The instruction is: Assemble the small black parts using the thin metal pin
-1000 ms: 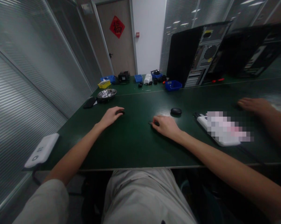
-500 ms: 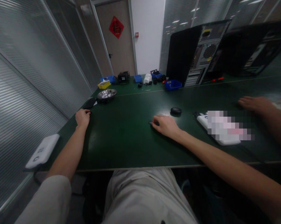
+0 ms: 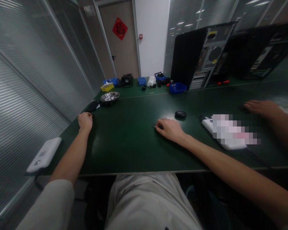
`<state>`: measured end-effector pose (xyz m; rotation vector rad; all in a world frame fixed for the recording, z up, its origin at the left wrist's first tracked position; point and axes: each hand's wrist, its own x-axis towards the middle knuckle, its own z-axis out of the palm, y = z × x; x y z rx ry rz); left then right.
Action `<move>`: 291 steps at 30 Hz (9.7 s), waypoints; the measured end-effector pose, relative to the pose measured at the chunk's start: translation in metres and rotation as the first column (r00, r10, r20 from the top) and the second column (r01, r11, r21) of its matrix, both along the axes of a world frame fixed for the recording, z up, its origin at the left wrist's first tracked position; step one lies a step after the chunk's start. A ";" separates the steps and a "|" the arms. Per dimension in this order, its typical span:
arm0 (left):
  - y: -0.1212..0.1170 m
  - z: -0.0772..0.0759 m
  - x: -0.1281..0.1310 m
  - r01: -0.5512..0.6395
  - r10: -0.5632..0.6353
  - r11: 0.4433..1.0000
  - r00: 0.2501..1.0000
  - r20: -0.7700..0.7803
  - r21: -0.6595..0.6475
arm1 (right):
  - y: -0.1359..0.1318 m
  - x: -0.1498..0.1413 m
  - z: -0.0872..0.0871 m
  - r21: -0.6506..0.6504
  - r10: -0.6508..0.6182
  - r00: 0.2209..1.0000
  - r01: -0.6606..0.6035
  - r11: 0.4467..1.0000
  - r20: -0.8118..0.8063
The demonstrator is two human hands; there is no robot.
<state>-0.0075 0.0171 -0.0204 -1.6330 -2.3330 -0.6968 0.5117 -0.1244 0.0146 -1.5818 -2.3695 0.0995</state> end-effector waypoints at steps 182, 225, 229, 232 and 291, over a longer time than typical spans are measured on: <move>-0.005 0.010 0.006 0.071 -0.075 0.991 0.996 -0.039 -0.111 | 0.002 -0.001 -0.004 0.002 0.057 0.998 -0.057 0.998 -0.002; -0.004 0.013 0.015 -0.086 0.083 0.994 0.995 -0.048 -0.074 | 0.001 0.000 -0.004 0.008 0.061 0.998 -0.061 0.998 -0.005; -0.006 0.014 0.017 -0.130 0.135 0.989 0.989 0.063 -0.065 | 0.002 -0.001 -0.005 0.012 0.059 0.998 -0.059 0.998 -0.011; -0.008 0.022 0.031 -0.051 0.053 0.999 0.993 0.109 -0.019 | 0.002 -0.001 -0.006 0.013 0.062 0.998 -0.061 0.998 -0.020; -0.102 0.017 0.250 0.984 -0.874 0.121 0.045 0.485 0.127 | -0.007 -0.009 -0.015 0.054 0.265 0.962 -0.262 0.964 -0.060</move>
